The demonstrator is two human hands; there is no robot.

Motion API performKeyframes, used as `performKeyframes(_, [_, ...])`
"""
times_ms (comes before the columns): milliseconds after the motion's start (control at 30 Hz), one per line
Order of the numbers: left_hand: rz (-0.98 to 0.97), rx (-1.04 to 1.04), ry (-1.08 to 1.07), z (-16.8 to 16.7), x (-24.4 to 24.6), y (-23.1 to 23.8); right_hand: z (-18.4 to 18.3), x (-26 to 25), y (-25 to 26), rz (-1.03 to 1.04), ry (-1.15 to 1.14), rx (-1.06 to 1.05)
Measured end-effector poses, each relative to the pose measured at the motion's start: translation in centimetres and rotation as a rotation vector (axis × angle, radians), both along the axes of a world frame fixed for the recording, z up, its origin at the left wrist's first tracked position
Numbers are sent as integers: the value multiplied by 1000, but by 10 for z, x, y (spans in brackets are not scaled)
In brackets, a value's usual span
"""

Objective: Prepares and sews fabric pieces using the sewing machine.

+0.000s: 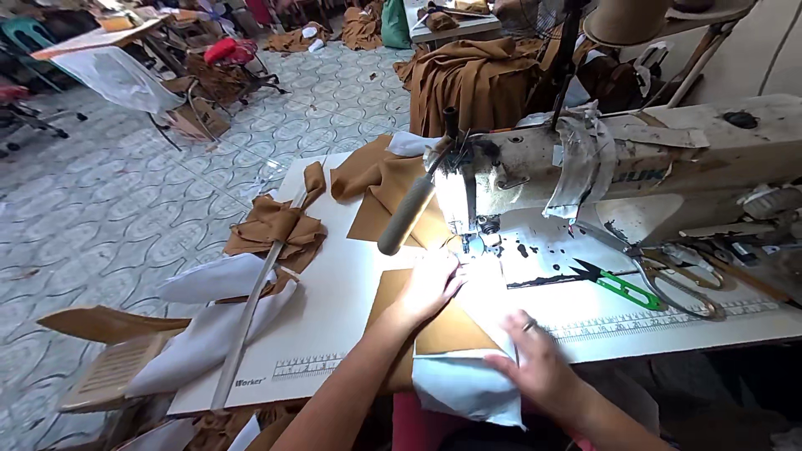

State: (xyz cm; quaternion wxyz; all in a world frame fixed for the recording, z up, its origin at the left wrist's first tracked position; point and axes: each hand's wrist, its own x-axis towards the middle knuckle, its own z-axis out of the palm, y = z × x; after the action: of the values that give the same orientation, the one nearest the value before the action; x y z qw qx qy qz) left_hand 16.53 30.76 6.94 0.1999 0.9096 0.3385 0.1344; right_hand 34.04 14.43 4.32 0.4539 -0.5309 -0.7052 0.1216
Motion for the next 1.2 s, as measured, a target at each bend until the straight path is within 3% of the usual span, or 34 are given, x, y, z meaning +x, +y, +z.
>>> performKeyframes(33, [-39,46,-120,-6,-6,-7,7,6,6,-68,153,-58])
performKeyframes(133, [-95,29,-327,7,-16,-38,28,24,22,27,646,-354])
performKeyframes(200, [-115,-25,-392,18,-22,-49,42,24,26,122,735,-538])
performKeyframes(267, [-92,-125,-442,27,-26,-55,50,18,30,174,696,-578])
performKeyframes(367, [-38,-205,-521,34,-29,-61,59,9,35,143,648,-446])
performKeyframes(500, [84,-175,-579,36,-29,-67,62,4,39,77,540,-212])
performKeyframes(700, [199,-175,-607,44,-30,-70,66,5,39,62,401,-59])
performKeyframes(933, [261,-221,-606,47,-31,-73,69,9,41,51,220,50])
performKeyframes(1200, [308,-87,-590,29,-27,-75,67,14,50,107,228,9])
